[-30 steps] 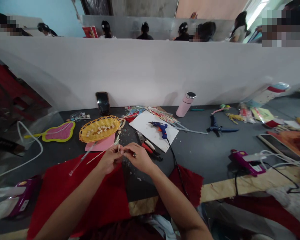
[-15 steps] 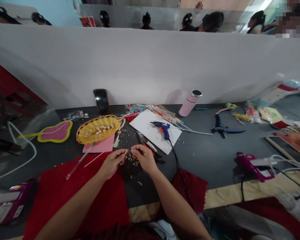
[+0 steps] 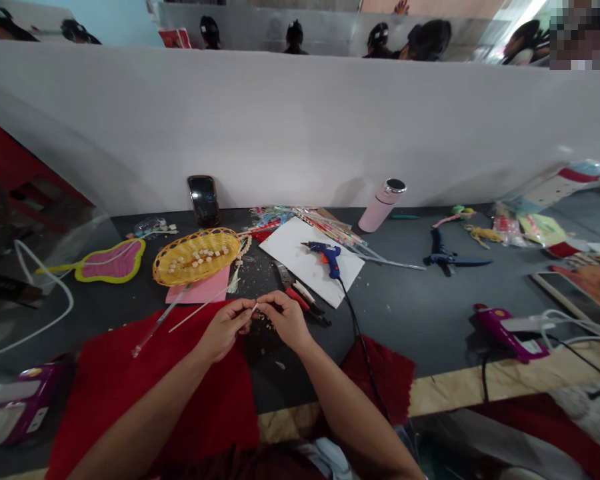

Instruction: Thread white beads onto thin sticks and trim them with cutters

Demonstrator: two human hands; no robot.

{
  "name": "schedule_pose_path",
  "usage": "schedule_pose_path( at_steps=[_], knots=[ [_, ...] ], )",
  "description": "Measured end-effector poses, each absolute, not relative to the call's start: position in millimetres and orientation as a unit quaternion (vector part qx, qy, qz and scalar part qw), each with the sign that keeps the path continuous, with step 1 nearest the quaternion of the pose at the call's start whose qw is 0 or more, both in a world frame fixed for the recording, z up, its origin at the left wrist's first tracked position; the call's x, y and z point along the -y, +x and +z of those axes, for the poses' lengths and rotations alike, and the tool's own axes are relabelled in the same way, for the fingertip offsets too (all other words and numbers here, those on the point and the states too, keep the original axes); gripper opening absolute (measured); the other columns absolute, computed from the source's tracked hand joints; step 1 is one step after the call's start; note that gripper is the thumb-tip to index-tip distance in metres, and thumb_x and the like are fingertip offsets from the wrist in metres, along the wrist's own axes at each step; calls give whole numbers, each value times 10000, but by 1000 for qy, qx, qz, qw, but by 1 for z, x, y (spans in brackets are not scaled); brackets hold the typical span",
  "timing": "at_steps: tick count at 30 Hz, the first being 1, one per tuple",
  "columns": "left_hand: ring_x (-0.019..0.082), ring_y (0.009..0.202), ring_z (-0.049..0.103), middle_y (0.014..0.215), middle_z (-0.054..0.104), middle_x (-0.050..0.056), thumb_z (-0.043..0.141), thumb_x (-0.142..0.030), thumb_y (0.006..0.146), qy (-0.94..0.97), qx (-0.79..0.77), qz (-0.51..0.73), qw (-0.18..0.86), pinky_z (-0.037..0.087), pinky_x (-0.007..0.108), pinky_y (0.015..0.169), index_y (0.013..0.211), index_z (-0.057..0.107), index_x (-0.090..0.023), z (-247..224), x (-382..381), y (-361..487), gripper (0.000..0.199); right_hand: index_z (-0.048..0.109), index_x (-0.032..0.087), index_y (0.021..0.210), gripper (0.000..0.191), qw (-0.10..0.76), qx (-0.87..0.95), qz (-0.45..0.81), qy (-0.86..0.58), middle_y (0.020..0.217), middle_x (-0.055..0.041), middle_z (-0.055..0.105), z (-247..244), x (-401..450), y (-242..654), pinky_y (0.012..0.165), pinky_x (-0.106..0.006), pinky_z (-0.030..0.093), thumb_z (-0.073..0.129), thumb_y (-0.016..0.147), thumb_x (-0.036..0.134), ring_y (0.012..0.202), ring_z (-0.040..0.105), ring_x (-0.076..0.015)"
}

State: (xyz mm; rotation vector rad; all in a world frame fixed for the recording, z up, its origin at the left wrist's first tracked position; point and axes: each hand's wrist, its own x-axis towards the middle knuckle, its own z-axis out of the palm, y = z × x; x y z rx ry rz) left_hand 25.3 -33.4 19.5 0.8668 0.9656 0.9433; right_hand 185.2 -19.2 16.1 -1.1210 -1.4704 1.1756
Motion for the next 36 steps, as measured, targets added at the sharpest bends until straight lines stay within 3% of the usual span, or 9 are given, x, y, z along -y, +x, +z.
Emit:
schedule_pose_path(
  at_steps=[8,15,27,36],
  knots=[
    [57,534,379,654,500,-39,678,-383,705,412,-447,417,675,284,189,502,808,622,-152,24,35,24,259,667,204,847,95,469,626,457,-424,826,-29,627,18,22,182,729,-282,460,614,811,274,798,583,-162],
    [51,513,349,637,482,-40,658,-421,719,410,-438,412,685,260,185,478,760,600,-140,26,34,23,289,663,201,911,162,448,627,491,-407,830,-31,621,22,23,184,651,-262,471,608,816,320,729,578,-147],
    [67,509,336,608,443,-43,586,-438,775,481,-454,385,643,259,192,480,773,580,-145,27,34,21,293,674,215,928,167,436,677,434,-403,829,-41,632,23,22,187,695,-287,474,555,858,309,764,587,-159],
    [90,549,369,634,500,-26,570,-395,789,517,-474,383,601,289,199,524,761,598,-157,32,35,21,241,682,221,911,156,451,690,407,-392,819,-49,644,25,22,185,710,-301,482,553,861,293,769,597,-169]
  ],
)
